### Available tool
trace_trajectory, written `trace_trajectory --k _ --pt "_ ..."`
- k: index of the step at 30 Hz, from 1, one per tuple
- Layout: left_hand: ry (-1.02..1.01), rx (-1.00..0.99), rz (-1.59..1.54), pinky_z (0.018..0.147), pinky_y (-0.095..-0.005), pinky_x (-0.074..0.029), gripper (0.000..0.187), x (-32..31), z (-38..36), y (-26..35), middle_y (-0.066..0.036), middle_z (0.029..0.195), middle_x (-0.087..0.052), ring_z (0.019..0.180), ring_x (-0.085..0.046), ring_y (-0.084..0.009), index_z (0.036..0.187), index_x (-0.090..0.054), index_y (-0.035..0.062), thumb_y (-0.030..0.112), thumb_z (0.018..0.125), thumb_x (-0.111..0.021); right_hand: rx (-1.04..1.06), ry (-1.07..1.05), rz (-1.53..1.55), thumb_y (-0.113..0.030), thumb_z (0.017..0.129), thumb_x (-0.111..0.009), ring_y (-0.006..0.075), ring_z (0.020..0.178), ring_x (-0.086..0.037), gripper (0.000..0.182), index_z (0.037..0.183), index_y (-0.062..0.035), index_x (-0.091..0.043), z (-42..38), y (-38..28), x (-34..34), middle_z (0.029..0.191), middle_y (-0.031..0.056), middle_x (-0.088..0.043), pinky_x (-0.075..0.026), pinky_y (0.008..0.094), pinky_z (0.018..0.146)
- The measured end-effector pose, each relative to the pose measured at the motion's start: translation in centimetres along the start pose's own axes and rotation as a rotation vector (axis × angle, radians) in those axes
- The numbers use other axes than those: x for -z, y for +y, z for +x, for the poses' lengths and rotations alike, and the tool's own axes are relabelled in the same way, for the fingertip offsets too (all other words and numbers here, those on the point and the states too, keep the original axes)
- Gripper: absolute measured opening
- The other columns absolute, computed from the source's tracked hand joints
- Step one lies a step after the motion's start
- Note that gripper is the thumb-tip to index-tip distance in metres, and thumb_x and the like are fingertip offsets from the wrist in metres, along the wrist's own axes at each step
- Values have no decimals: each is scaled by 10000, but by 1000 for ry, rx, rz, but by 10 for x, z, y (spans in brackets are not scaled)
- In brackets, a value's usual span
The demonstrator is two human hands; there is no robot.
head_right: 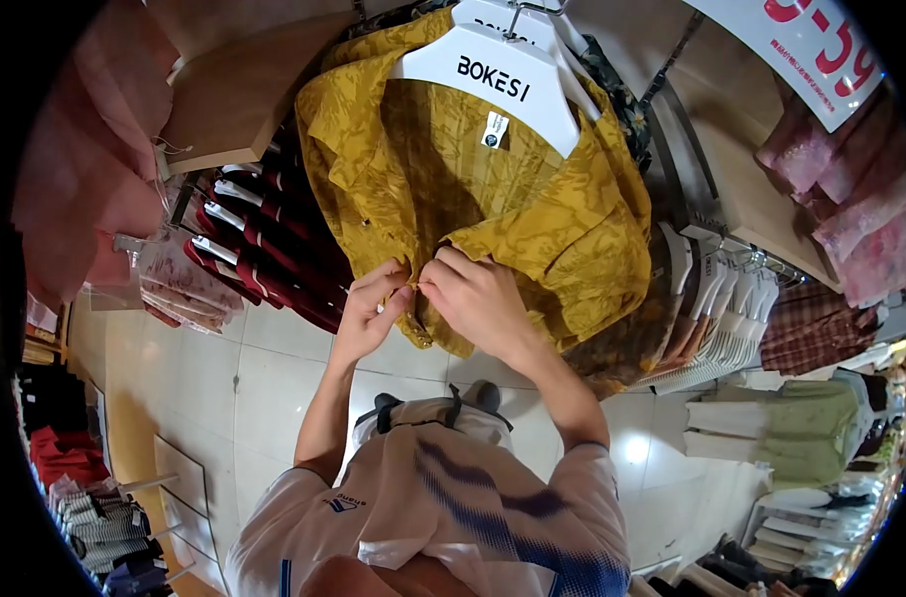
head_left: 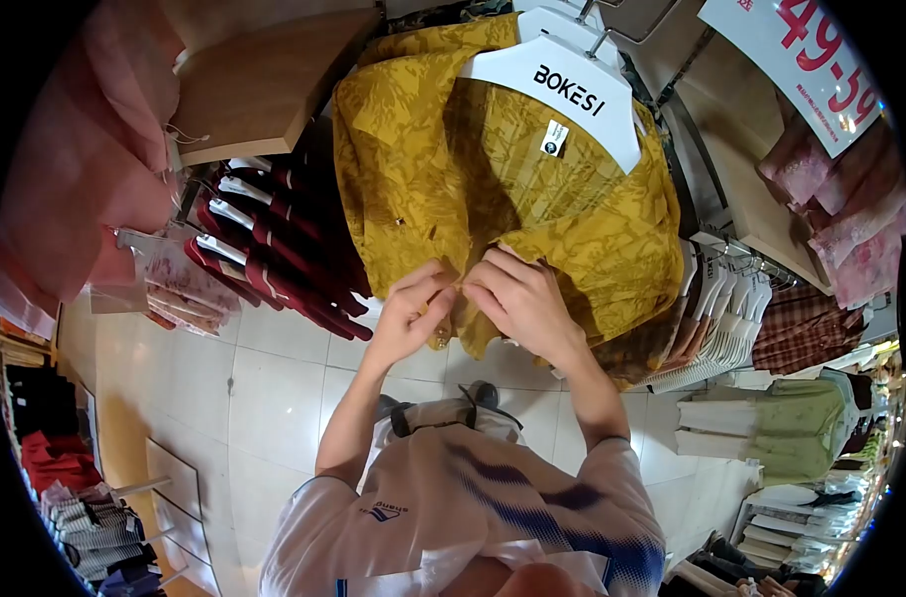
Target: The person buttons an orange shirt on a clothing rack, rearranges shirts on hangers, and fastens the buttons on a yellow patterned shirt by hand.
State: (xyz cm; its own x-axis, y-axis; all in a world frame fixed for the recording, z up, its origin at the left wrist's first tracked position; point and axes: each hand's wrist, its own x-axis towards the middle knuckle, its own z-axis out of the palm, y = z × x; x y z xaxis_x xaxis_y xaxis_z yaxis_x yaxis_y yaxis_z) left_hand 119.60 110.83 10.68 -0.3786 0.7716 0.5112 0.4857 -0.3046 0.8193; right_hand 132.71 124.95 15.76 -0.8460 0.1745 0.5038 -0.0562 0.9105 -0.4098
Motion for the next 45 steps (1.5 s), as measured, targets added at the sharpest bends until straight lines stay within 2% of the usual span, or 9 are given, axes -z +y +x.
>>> trace_trajectory --k 5,10,12,17,26,32,35,39,45 --pt "21 52 -105 684 -298 -434 61 0 0 -15 -118 851 -537 761 -553 -222 932 -586 -58 -18 886 -592 -104 -258 420 -120 882 -681 306 728 -600 102 931 -42 -635 2 1 14 902 92 -597 -477 371 626" --pt "22 74 -106 680 -272 -423 72 5 -2 -10 -82 810 -538 752 -546 -164 911 -580 -42 25 935 -588 -229 -349 358 -157 969 -572 376 796 -619 160 1087 -49 -575 -3 -1 21 960 131 -586 -493 436 718" --pt "109 397 -305 676 -242 -415 131 5 -9 -13 -32 803 -543 748 -532 -100 916 -572 -18 90 990 -572 -123 -80 144 -153 913 -654 362 772 -593 180 1047 -45 -603 -9 8 9 958 125 -591 -491 410 673" --pt "134 359 -352 671 -217 -414 131 -2 -8 -14 -3 806 -549 753 -536 -58 945 -570 -4 109 1010 -557 169 72 -446 -63 791 -598 263 1023 -565 403 1188 7 -607 -19 -15 1 1081 88 -589 -449 388 907" --pt "138 258 -225 679 -255 -430 58 -7 -9 -15 -58 839 -589 771 -554 -123 915 -585 -26 20 951 -580 27 42 -209 -71 754 -696 286 1051 -583 241 965 -25 -590 -23 5 -60 1025 135 -645 -391 440 1050" --pt "162 376 -392 704 -239 -433 53 0 -12 -15 -41 857 -564 789 -536 -109 965 -564 -22 29 970 -576 135 29 -44 -125 763 -722 283 853 -601 125 805 -48 -632 -23 15 -58 822 81 -586 -480 411 842" --pt "302 136 -333 728 -229 -437 152 -8 -12 -22 -21 937 -531 821 -516 -87 1036 -520 -11 50 951 -631 -7 6 94 -140 807 -704 309 764 -602 122 851 -50 -635 -27 10 -55 821 95 -579 -502 394 673" --pt "68 -16 133 714 -348 -479 369 -6 -32 -20 -145 948 -555 797 -570 -268 1032 -541 6 128 798 -799 -106 24 288 -167 841 -699 332 700 -591 143 869 -43 -634 -28 12 -52 792 112 -572 -475 395 607" --pt "-47 -193 594 648 -394 -466 209 -1 -31 -16 -143 902 -552 758 -553 -331 937 -577 -8 11 788 -722 -116 14 354 -105 876 -689 293 631 -576 111 857 -6 -642 -25 11 -44 773 115 -594 -465 347 563"
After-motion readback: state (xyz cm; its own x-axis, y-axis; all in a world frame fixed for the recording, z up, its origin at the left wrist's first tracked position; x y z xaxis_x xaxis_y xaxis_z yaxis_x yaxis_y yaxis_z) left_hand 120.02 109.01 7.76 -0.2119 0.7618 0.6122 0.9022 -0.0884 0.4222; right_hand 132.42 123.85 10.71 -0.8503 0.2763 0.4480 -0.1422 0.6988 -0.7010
